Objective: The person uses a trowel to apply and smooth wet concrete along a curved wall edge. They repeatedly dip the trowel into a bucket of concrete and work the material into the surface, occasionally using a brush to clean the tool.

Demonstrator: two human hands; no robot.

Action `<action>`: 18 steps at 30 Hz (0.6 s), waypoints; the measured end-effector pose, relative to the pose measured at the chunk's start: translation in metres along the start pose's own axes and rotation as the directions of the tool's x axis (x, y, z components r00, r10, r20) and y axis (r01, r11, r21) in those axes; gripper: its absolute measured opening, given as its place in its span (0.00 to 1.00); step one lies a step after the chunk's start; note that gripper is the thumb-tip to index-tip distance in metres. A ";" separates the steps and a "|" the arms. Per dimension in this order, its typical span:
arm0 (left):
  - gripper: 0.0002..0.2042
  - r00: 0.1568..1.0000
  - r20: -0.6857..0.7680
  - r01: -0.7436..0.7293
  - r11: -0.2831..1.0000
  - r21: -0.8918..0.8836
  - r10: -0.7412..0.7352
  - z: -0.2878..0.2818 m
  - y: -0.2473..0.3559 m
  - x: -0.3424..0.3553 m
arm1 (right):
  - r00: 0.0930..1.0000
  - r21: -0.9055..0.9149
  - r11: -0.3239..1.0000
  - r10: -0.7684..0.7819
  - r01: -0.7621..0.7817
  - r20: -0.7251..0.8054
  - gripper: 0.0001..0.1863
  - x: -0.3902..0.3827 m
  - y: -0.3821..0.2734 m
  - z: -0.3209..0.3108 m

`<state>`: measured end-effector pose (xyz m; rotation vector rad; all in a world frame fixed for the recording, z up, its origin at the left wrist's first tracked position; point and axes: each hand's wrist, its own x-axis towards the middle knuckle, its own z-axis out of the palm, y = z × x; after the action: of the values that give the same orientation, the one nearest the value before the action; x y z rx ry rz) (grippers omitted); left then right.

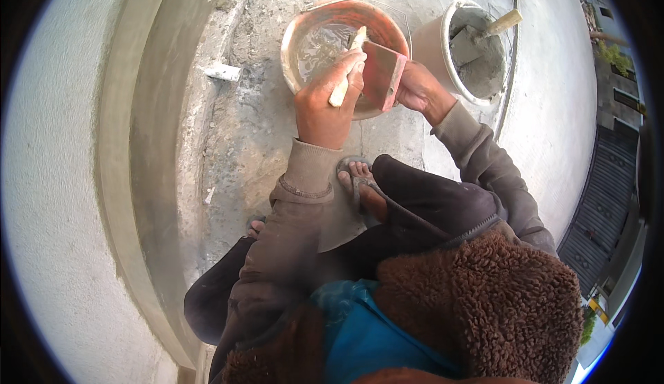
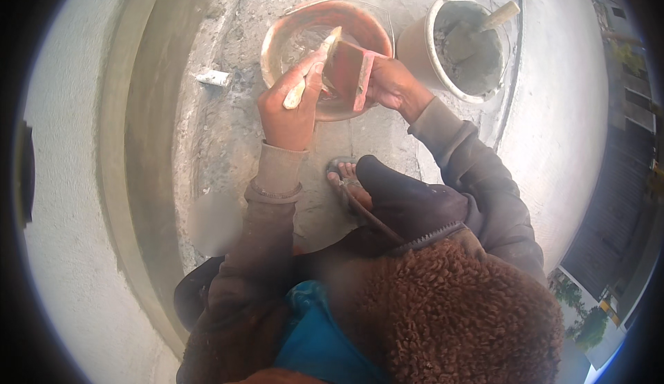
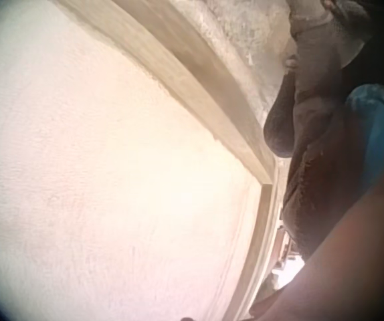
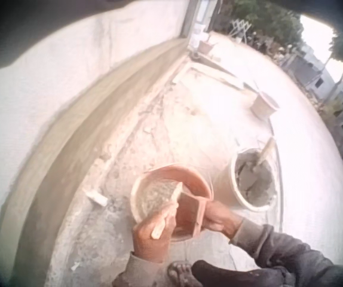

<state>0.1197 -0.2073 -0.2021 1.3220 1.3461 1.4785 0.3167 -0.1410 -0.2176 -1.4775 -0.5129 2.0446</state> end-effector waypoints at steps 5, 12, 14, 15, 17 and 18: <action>0.10 0.993 0.084 0.085 0.995 -0.045 -0.081 -0.016 0.036 0.004 | 0.999 0.029 1.000 -0.014 0.012 0.053 0.21 0.012 -0.008 -0.028; 0.10 0.997 0.038 0.063 0.998 0.001 -0.063 -0.036 0.022 0.032 | 0.951 -0.055 0.998 0.034 -0.017 0.308 0.19 -0.003 -0.012 -0.040; 0.10 0.996 0.074 0.056 0.998 -0.027 -0.054 -0.038 0.034 0.031 | 0.976 -0.189 0.977 -0.059 0.100 0.212 0.20 -0.001 -0.002 -0.029; 0.10 0.995 0.098 0.034 0.999 -0.022 -0.032 -0.037 0.039 0.030 | 0.987 -0.303 0.944 -0.097 0.133 0.129 0.20 0.008 0.000 -0.031; 0.10 0.993 0.104 -0.053 0.998 0.042 0.049 -0.034 0.036 0.030 | 0.984 -0.413 0.893 -0.161 0.180 0.080 0.19 0.000 -0.004 -0.021; 0.10 0.994 0.110 -0.023 0.997 0.070 0.015 -0.033 0.028 0.031 | 0.979 -0.466 0.862 -0.194 0.199 0.060 0.18 -0.004 -0.009 -0.016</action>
<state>0.0841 -0.1903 -0.1656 1.4438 1.3296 1.3612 0.3348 -0.1368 -0.2142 -1.5986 -1.1846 1.8430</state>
